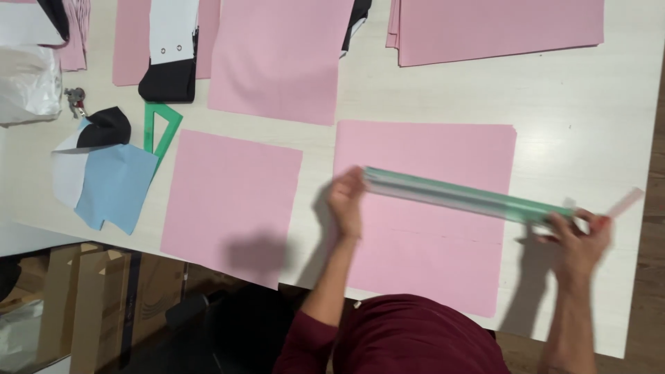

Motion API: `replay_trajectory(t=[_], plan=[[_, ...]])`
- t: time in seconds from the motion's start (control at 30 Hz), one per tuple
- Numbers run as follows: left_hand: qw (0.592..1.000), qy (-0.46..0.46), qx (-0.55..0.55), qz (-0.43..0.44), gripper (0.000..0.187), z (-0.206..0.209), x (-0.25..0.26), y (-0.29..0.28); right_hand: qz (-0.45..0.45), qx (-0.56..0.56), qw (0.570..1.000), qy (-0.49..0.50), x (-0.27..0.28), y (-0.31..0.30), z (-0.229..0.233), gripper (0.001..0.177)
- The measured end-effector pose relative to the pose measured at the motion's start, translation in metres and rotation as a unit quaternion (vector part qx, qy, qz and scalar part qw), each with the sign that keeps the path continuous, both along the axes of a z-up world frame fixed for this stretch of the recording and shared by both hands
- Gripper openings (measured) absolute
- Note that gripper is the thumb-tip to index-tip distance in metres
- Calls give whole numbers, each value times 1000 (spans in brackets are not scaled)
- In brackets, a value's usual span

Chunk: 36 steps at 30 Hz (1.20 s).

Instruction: Measuring and marking lines on squares of pink leather using a ruler and pencil on a workshop table.

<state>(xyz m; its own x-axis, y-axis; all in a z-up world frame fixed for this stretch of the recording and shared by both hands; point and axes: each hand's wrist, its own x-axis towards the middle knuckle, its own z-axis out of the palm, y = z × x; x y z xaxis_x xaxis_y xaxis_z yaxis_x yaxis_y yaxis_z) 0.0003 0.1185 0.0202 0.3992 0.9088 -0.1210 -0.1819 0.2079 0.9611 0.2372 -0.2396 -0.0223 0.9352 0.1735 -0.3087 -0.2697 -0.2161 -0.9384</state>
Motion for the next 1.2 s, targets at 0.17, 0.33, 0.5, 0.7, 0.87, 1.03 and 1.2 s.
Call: replay_trajectory(t=[0.17, 0.33, 0.5, 0.7, 0.87, 1.03, 1.2], plan=[[991, 61, 90, 77, 46, -10, -16, 150, 69, 30, 997, -9, -21, 159, 9, 50], [982, 94, 107, 128, 54, -58, -26, 268, 84, 70, 992, -63, -21, 275, -12, 54], [979, 109, 149, 88, 88, -109, -27, 316, 60, -28, 988, -137, -7, 314, -49, 66], [948, 229, 217, 32, 80, -76, -23, 299, 100, -129, 978, -127, -12, 324, -14, 59], [936, 241, 251, 54, 75, -88, -23, 301, 97, -113, 981, -124, -14, 328, -14, 60], [937, 223, 256, 82, 68, -92, -22, 301, 93, -99, 984, -119, -15, 331, -16, 62], [944, 194, 254, 81, 65, -96, -27, 304, 109, -101, 979, -137, -14, 330, -25, 60]])
